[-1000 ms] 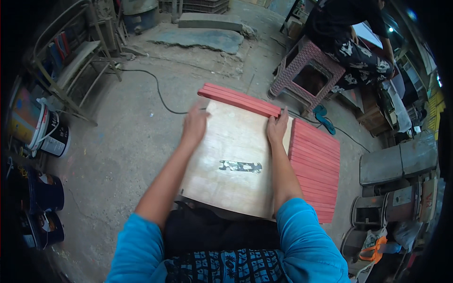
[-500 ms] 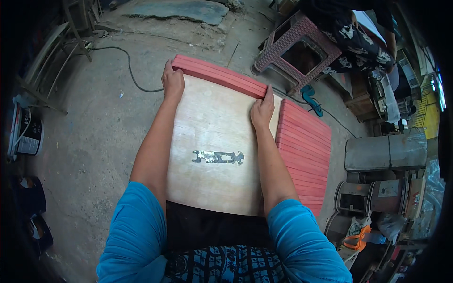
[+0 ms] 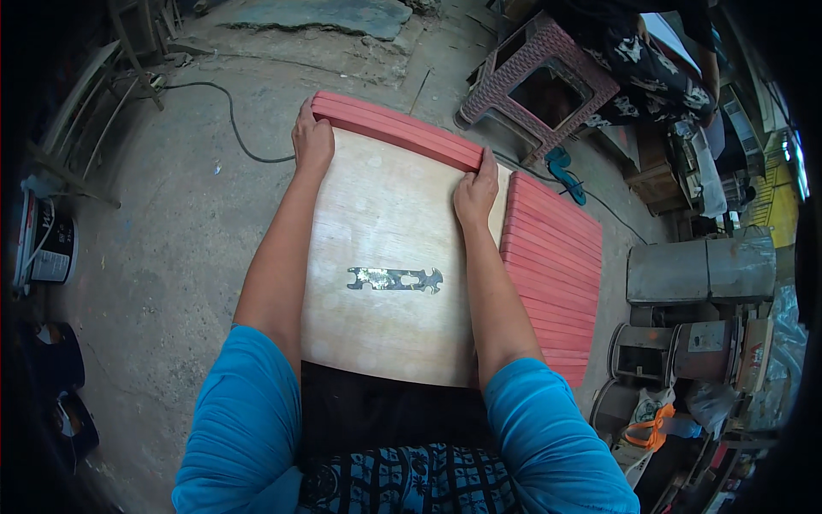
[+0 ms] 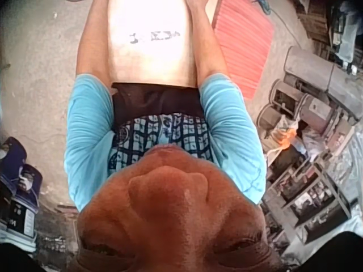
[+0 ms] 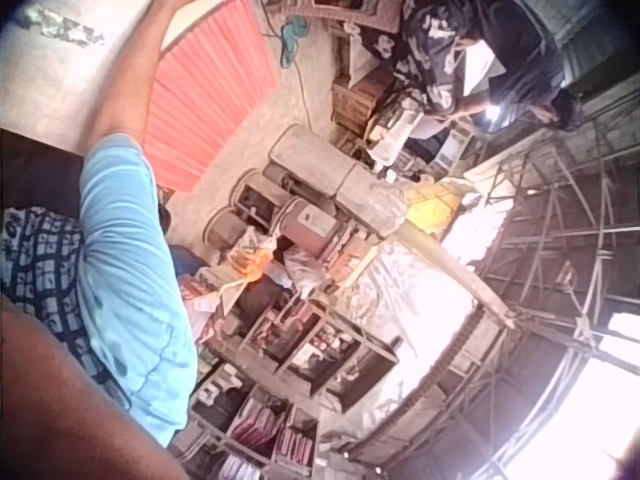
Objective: The person assembles a wooden structure by picking red slats from a crate and aligning them side-by-side on a wooden base, securing them one by one.
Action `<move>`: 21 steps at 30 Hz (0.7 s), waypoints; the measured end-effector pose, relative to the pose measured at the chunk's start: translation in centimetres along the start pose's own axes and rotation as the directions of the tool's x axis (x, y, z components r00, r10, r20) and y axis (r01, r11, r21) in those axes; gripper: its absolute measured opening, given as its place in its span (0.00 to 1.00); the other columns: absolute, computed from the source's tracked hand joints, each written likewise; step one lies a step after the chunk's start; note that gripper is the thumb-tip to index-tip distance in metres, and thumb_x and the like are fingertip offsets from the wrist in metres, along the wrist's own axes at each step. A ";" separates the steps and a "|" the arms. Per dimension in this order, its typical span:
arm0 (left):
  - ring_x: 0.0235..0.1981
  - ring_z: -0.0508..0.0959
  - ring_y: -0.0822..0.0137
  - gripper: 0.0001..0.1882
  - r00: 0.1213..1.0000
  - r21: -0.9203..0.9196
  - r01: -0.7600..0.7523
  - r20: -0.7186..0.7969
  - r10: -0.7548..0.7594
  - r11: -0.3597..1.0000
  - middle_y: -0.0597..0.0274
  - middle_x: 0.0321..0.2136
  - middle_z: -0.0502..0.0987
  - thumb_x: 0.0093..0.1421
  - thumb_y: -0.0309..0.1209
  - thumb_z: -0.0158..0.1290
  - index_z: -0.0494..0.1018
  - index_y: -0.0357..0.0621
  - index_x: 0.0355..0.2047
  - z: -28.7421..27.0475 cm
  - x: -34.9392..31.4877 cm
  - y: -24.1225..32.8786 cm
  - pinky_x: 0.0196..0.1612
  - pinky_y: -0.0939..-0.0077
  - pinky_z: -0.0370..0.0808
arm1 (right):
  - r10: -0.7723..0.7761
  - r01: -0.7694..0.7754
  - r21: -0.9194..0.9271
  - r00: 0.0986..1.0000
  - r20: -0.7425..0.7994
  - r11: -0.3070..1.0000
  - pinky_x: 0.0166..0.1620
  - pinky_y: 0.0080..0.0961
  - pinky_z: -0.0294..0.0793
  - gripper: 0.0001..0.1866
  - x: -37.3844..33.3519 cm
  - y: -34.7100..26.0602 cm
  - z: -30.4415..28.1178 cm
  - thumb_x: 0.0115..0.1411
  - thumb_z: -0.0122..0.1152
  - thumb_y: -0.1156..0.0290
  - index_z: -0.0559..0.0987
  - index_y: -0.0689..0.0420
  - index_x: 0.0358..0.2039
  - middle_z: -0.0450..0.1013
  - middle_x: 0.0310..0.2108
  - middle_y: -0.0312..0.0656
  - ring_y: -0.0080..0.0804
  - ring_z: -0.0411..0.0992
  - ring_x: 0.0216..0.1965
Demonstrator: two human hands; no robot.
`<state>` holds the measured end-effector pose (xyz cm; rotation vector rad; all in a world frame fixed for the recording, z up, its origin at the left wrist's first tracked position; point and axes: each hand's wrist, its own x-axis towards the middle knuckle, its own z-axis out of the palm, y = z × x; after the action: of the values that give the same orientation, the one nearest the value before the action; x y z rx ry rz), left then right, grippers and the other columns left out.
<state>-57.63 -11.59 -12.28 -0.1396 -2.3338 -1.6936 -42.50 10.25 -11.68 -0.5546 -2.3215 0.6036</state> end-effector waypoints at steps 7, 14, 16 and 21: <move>0.51 0.65 0.44 0.28 0.999 -0.040 0.049 0.008 -0.049 0.998 0.36 0.48 0.66 0.47 0.24 0.39 0.60 0.30 0.52 -0.3 -0.2 0.1 0.55 0.63 0.60 | -0.010 0.010 0.013 1.000 -0.016 1.000 0.61 0.34 0.51 0.29 -0.1 -0.4 -0.1 0.47 0.42 0.85 0.58 0.71 0.54 0.57 0.54 0.60 0.51 0.54 0.58; 0.55 0.60 0.45 0.33 0.974 0.103 -0.129 -0.174 0.146 0.986 0.37 0.53 0.60 0.48 0.24 0.47 0.53 0.29 0.55 0.3 -1.3 0.2 0.58 0.63 0.56 | -0.079 0.081 0.068 0.997 -0.023 0.994 0.62 0.34 0.49 0.34 -0.9 -1.4 -2.5 0.45 0.40 0.86 0.54 0.67 0.57 0.50 0.58 0.59 0.51 0.48 0.61; 0.56 0.59 0.46 0.33 0.965 0.134 -0.166 -0.183 0.189 0.977 0.38 0.54 0.59 0.48 0.25 0.49 0.52 0.30 0.55 0.5 -1.1 -0.4 0.59 0.63 0.55 | -0.170 0.166 0.089 0.985 0.042 0.982 0.61 0.34 0.49 0.34 -0.9 -3.8 -6.6 0.45 0.42 0.85 0.56 0.63 0.58 0.51 0.59 0.56 0.49 0.50 0.61; 0.57 0.57 0.49 0.33 0.946 0.169 -0.182 -0.237 0.219 0.969 0.42 0.54 0.59 0.48 0.24 0.50 0.54 0.34 0.56 -0.1 -2.3 0.2 0.59 0.63 0.54 | -0.268 0.289 0.237 0.956 -0.118 0.927 0.60 0.31 0.51 0.30 -2.7 -5.1 -21.3 0.48 0.44 0.84 0.61 0.62 0.56 0.56 0.57 0.51 0.41 0.54 0.60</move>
<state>-55.36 -11.44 -12.62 -0.1211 -2.1604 -1.3535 -27.07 10.53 4.11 -0.1236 -2.1488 0.7086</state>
